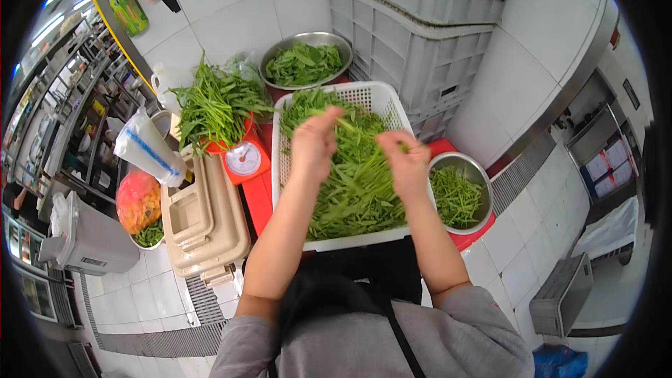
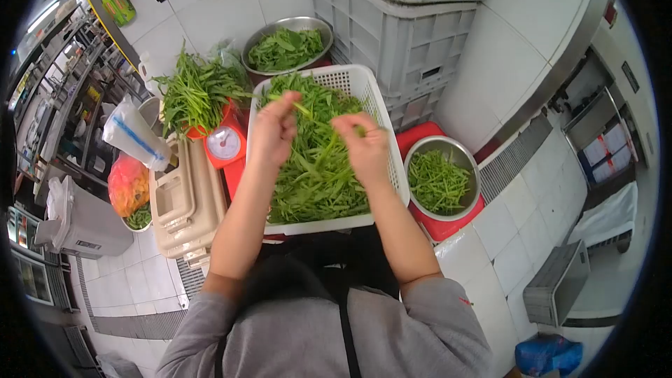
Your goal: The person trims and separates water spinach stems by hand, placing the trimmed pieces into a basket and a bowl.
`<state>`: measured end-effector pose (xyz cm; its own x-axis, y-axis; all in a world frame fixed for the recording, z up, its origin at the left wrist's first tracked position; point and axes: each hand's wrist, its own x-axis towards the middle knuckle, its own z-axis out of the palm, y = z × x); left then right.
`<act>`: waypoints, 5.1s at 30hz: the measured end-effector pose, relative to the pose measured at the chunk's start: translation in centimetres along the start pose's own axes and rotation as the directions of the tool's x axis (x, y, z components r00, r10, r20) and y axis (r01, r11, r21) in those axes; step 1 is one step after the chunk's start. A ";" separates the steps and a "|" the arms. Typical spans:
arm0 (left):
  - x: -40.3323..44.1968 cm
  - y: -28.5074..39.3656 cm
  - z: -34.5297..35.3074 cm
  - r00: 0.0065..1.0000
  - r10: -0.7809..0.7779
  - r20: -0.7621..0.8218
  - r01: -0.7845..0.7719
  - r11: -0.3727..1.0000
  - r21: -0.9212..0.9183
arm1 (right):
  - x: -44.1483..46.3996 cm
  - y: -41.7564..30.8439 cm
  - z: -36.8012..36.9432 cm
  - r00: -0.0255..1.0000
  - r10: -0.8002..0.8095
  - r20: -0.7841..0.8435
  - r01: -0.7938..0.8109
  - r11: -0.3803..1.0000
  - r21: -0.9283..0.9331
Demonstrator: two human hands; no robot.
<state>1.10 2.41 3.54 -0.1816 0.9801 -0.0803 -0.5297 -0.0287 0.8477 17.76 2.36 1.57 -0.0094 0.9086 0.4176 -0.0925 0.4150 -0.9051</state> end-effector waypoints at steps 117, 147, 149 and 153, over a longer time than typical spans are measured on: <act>-0.3 -10.4 13.1 0.714 0.101 0.693 -0.698 0.180 0.693 | 2.3 4.3 -25.4 0.957 0.063 -0.284 -0.261 0.617 -0.742; 4.1 -17.7 25.8 0.758 -0.188 0.625 -0.221 0.827 0.517 | 1.0 0.5 -27.1 0.955 -0.048 -0.292 -0.080 0.908 -0.412; 5.0 -18.8 25.0 0.806 -0.274 0.524 0.067 0.923 0.379 | 0.8 0.8 -26.8 0.888 -0.119 -0.445 -0.025 0.952 -0.305; 6.6 -22.8 23.2 0.859 -0.065 0.508 -0.325 0.697 0.639 | 0.0 -0.6 -28.6 0.740 -0.195 -0.644 0.000 0.957 -0.290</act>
<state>31.14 14.11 -4.15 0.2999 0.9433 0.1422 0.2187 -0.2131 0.9522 46.24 3.51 -0.17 0.6522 0.6216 0.4338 0.2000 0.4108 -0.8895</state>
